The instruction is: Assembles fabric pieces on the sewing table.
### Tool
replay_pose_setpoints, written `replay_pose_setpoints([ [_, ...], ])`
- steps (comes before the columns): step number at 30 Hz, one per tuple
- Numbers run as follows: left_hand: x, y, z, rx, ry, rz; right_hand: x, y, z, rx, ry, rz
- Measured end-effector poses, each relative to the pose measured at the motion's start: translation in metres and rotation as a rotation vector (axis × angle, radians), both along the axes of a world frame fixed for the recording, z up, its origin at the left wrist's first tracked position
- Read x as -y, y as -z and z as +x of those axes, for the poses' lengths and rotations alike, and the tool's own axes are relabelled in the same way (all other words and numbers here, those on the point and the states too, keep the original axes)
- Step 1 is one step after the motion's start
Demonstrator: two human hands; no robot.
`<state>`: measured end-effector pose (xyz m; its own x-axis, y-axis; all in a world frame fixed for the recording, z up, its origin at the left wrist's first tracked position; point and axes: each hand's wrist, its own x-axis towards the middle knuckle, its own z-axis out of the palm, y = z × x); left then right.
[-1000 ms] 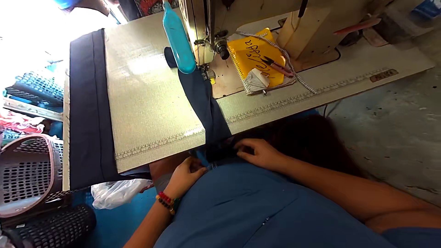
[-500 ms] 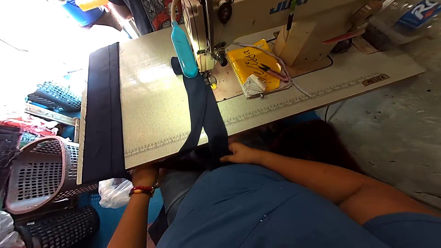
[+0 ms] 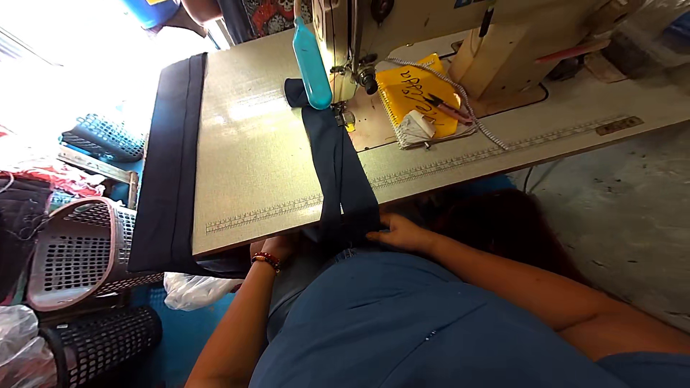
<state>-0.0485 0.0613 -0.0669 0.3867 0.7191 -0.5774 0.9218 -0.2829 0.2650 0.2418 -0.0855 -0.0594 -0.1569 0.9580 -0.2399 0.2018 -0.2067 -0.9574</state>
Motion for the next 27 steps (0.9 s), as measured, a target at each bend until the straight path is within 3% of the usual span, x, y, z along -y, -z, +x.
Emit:
replay_pose_setpoints([
  [3, 0.015, -0.007, 0.015, -0.042, -0.031, 0.053, 0.006, 0.002, 0.004, 0.067, 0.061, -0.02],
  [5, 0.029, -0.011, 0.021, 0.039, -0.08, 0.046, 0.009, 0.002, 0.006, 0.091, 0.081, -0.011],
  [10, 0.053, -0.014, 0.034, 0.303, -0.215, -0.353, 0.008, 0.002, 0.006, 0.122, 0.077, 0.033],
  [13, 0.057, -0.011, 0.053, 0.395, -0.329, -0.426, 0.005, 0.002, 0.001, 0.125, 0.044, 0.036],
  [21, 0.053, -0.004, 0.089, 0.442, -0.353, -0.282, -0.001, 0.0, -0.006, 0.168, -0.051, 0.013],
  [27, 0.055, -0.002, 0.093, 0.493, -0.306, -0.316, 0.003, 0.003, -0.008, 0.142, -0.069, 0.034],
])
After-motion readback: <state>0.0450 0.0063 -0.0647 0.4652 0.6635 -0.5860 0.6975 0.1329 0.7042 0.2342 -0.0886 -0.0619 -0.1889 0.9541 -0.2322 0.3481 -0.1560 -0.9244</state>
